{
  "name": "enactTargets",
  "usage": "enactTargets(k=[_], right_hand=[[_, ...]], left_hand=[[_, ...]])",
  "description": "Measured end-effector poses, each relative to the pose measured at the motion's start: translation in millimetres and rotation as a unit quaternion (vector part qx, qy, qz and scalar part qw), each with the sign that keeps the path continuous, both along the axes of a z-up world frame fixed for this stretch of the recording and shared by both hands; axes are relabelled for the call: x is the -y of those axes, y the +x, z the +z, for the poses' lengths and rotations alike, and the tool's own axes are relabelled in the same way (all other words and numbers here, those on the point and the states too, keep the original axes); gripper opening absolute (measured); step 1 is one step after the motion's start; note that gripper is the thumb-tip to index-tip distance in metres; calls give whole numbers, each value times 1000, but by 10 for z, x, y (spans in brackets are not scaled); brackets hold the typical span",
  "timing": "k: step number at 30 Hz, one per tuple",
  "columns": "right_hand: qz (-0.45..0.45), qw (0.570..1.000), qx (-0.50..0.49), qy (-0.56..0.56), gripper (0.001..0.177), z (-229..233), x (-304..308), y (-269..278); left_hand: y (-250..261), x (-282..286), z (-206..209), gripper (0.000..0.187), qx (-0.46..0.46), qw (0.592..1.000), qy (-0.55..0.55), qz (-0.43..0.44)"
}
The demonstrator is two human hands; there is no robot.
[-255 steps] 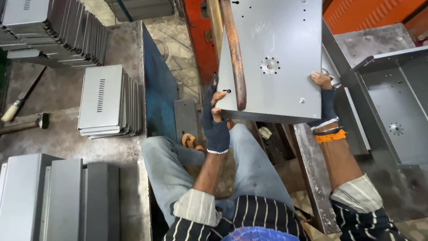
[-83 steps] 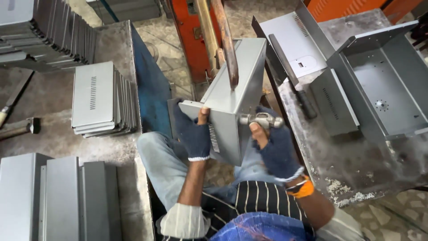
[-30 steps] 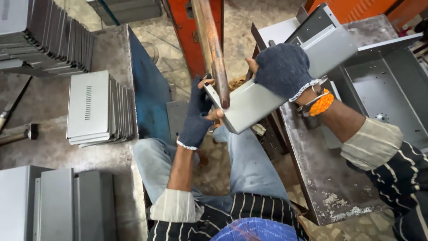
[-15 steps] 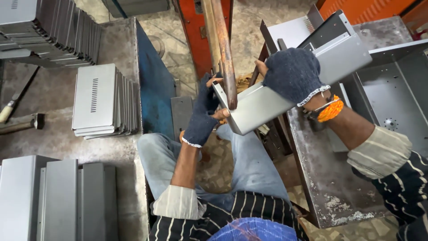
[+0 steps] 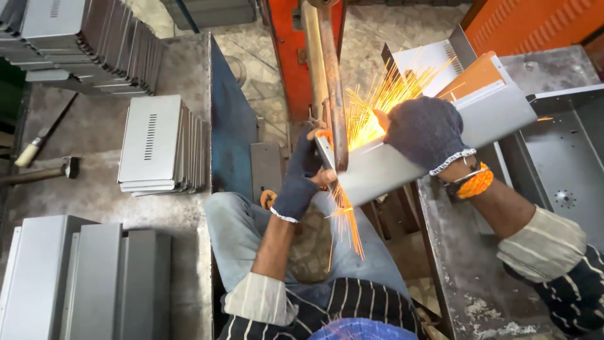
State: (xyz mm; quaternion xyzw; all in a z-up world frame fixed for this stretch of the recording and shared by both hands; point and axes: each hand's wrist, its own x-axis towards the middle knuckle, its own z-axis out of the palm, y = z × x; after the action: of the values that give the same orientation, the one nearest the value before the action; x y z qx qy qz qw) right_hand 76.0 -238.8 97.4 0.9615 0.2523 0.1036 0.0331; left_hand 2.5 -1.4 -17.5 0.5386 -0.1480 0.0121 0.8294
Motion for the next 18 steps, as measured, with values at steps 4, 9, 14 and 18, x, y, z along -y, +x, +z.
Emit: enactTargets(k=[4,9,14,18], right_hand=[[-37,996,-15,76,53,61,-28,13],[-61,993,-21,104,47,109,-150,295],[-52,994,-33,89,48,-13,-190,406],[-29,993,-51,101,50,147,-129,334]], left_hand=[[206,-24,-167,81,47,996,69,29],[596,-108,-295,86,19,1000,17,15],[1196,-172,-1226,50,-71,979,-192,-26],[1445,-39,-1756,40,-149,923,-343,-87]])
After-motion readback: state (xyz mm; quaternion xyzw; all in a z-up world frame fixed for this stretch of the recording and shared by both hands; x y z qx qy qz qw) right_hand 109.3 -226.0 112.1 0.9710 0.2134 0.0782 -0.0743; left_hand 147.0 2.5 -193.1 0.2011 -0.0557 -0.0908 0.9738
